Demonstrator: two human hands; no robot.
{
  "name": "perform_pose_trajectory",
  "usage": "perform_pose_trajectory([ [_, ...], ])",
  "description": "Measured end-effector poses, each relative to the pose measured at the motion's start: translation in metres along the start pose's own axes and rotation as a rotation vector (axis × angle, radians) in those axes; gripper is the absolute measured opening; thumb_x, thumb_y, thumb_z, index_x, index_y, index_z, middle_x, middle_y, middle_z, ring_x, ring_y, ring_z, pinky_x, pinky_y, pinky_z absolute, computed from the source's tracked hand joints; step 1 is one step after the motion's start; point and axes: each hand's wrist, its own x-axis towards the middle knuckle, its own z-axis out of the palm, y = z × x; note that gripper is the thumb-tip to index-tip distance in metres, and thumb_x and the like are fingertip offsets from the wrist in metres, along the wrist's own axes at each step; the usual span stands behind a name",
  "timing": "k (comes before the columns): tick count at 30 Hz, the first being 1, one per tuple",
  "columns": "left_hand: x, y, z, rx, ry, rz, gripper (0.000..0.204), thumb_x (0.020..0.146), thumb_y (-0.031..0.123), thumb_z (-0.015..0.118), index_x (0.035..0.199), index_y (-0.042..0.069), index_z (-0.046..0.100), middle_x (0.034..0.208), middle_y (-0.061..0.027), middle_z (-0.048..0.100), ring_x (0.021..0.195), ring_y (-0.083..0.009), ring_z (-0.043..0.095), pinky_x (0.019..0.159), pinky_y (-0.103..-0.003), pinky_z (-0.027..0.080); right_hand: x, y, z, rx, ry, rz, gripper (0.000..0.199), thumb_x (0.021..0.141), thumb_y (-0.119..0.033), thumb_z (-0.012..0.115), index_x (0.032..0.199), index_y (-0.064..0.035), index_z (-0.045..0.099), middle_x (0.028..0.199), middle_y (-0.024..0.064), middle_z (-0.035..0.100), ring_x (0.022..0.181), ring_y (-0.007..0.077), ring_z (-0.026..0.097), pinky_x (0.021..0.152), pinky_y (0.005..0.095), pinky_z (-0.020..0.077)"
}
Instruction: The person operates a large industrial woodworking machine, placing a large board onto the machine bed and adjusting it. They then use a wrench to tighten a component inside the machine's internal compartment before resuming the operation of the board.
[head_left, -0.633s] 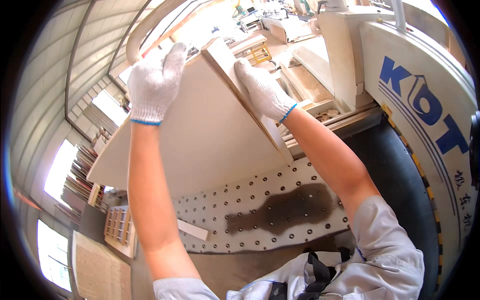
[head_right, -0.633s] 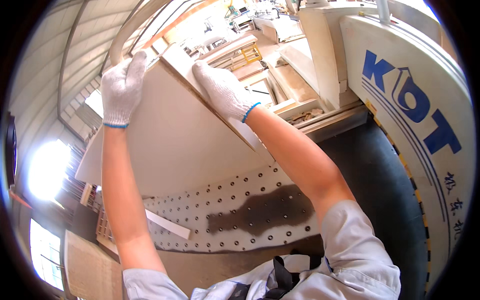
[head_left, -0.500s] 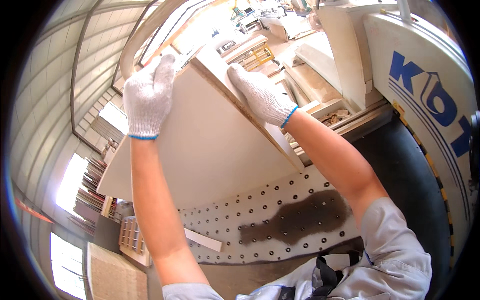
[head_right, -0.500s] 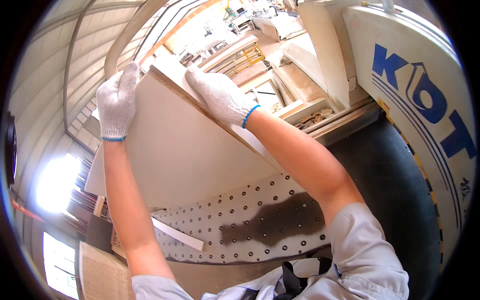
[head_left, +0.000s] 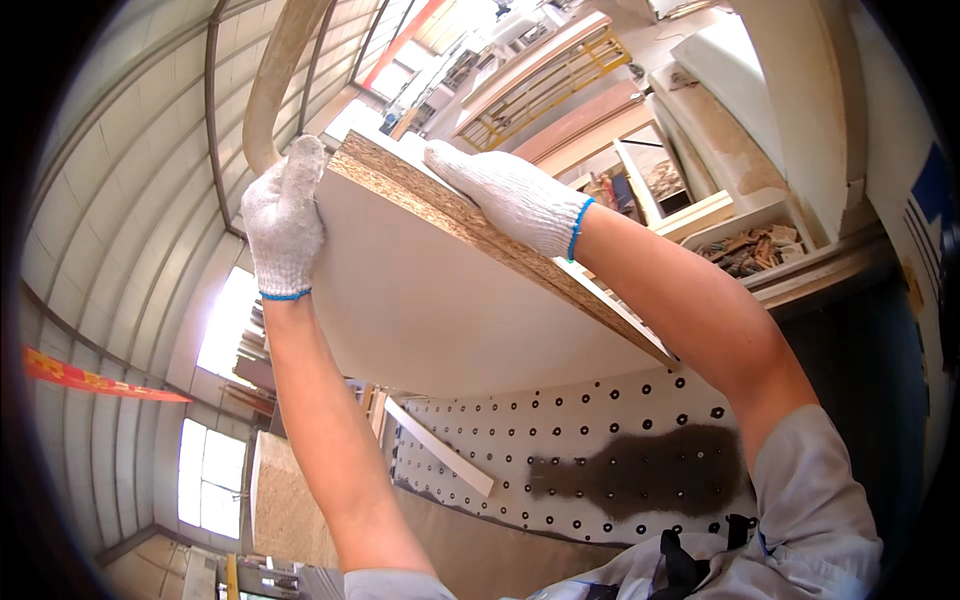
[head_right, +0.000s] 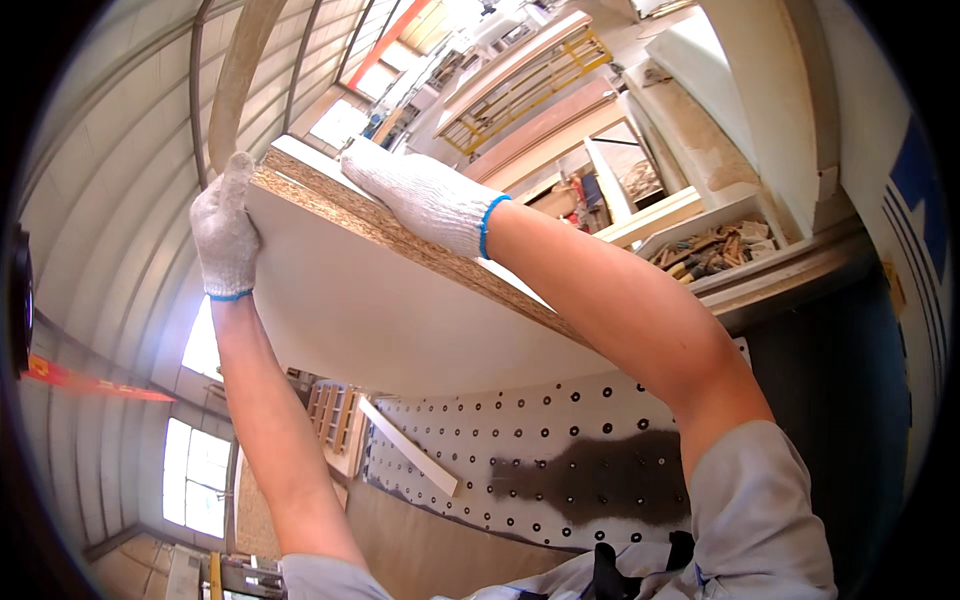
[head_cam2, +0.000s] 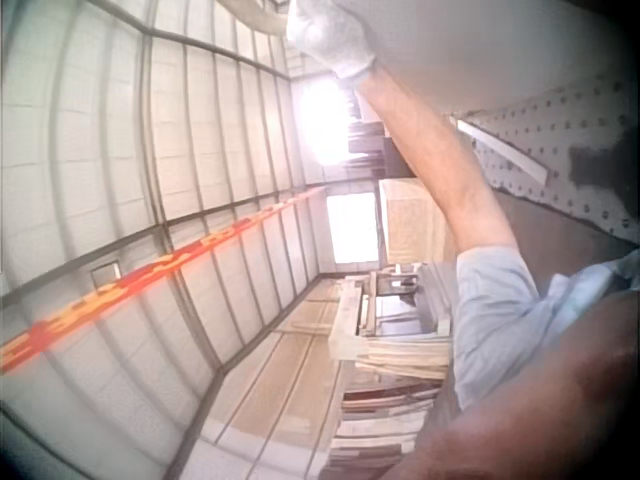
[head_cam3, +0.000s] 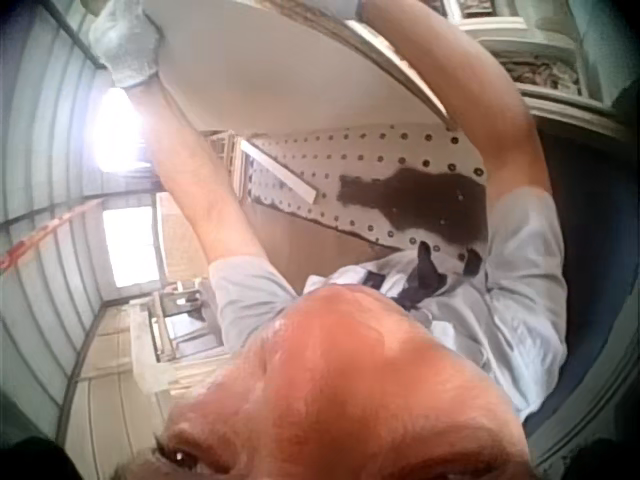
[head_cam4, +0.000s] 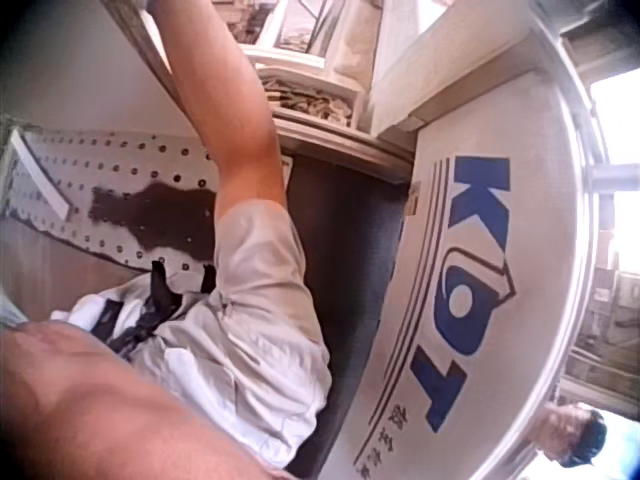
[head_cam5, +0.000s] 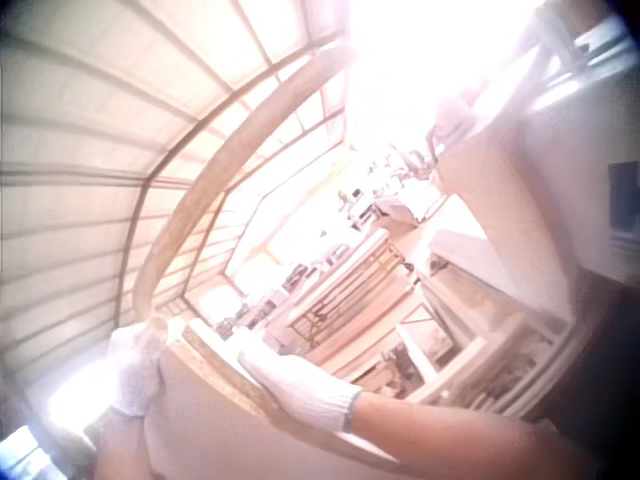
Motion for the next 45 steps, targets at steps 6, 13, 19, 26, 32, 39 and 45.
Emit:
perform_pose_trajectory([
  [6,0.012,-0.014,0.0,0.015,-0.011,-0.077,0.046,0.103,0.04,0.065,0.082,0.0,0.07,0.071,0.0021,0.059,0.069,-0.0068,0.049,0.063,-0.026,0.041,0.001,0.008,-0.003,0.116,-0.013,-0.009,0.078,0.102,-0.063,0.046,0.126,0.0083,0.065,0.115,0.0215,0.072,0.104,0.0242,0.065,0.097,0.0351,0.0476],
  [13,0.012,-0.007,0.011,-0.006,0.015,-0.057,0.045,0.103,0.038,0.066,0.08,0.0,0.07,0.069,0.0032,0.058,0.067,-0.0063,0.048,0.06,-0.026,0.04,0.0,0.011,-0.01,0.188,-0.072,-0.043,0.071,0.096,-0.058,0.062,0.123,0.0074,0.067,0.107,0.0157,0.073,0.101,0.0176,0.064,0.091,0.0325,0.0499],
  [19,0.013,-0.018,0.002,-0.053,-0.008,-0.052,0.042,0.104,0.034,0.065,0.084,-0.002,0.071,0.07,0.0027,0.06,0.067,-0.0059,0.049,0.06,-0.026,0.04,-0.009,0.001,-0.014,0.101,-0.105,-0.024,0.065,0.089,-0.049,0.075,0.122,0.0059,0.068,0.106,0.0124,0.071,0.099,0.0158,0.064,0.089,0.0323,0.0513],
  [26,0.011,-0.016,-0.004,-0.063,-0.059,-0.072,0.04,0.102,0.036,0.067,0.093,-0.002,0.073,0.082,-0.0017,0.067,0.074,-0.0069,0.057,0.066,-0.023,0.045,-0.011,0.004,-0.015,0.139,-0.16,-0.004,0.073,0.08,-0.048,0.082,0.127,0.0051,0.066,0.109,0.0137,0.072,0.101,0.0184,0.066,0.092,0.0325,0.0518],
  [32,0.006,-0.013,-0.009,-0.018,-0.074,-0.083,0.04,0.103,0.036,0.067,0.092,-0.002,0.073,0.08,-0.0008,0.065,0.073,-0.0065,0.055,0.067,-0.023,0.044,-0.013,0.011,-0.01,0.154,-0.195,-0.065,0.078,0.079,-0.053,0.082,0.126,0.007,0.065,0.112,0.0187,0.071,0.105,0.0239,0.066,0.095,0.0346,0.051],
  [39,0.008,-0.001,0.001,-0.005,-0.015,0.022,0.039,0.103,0.035,0.067,0.088,-0.001,0.073,0.077,0.003,0.063,0.072,-0.0056,0.052,0.065,-0.024,0.042,-0.044,0.044,-0.018,0.065,-0.159,-0.011,0.064,0.089,-0.047,0.078,0.128,0.0026,0.065,0.11,0.0076,0.069,0.106,0.0146,0.061,0.094,0.0319,0.0497],
  [45,0.027,-0.052,-0.022,0.19,-0.156,0.083,0.069,0.104,0.065,0.047,0.105,0.001,0.073,0.083,-0.0045,0.064,0.078,-0.0165,0.056,0.074,-0.034,0.048,-0.166,0.15,-0.024,0.093,0.12,0.249,0.048,0.109,-0.041,0.05,0.096,0.0018,0.067,0.09,0.0056,0.067,0.09,0.0111,0.056,0.082,0.0334,0.0495],
])
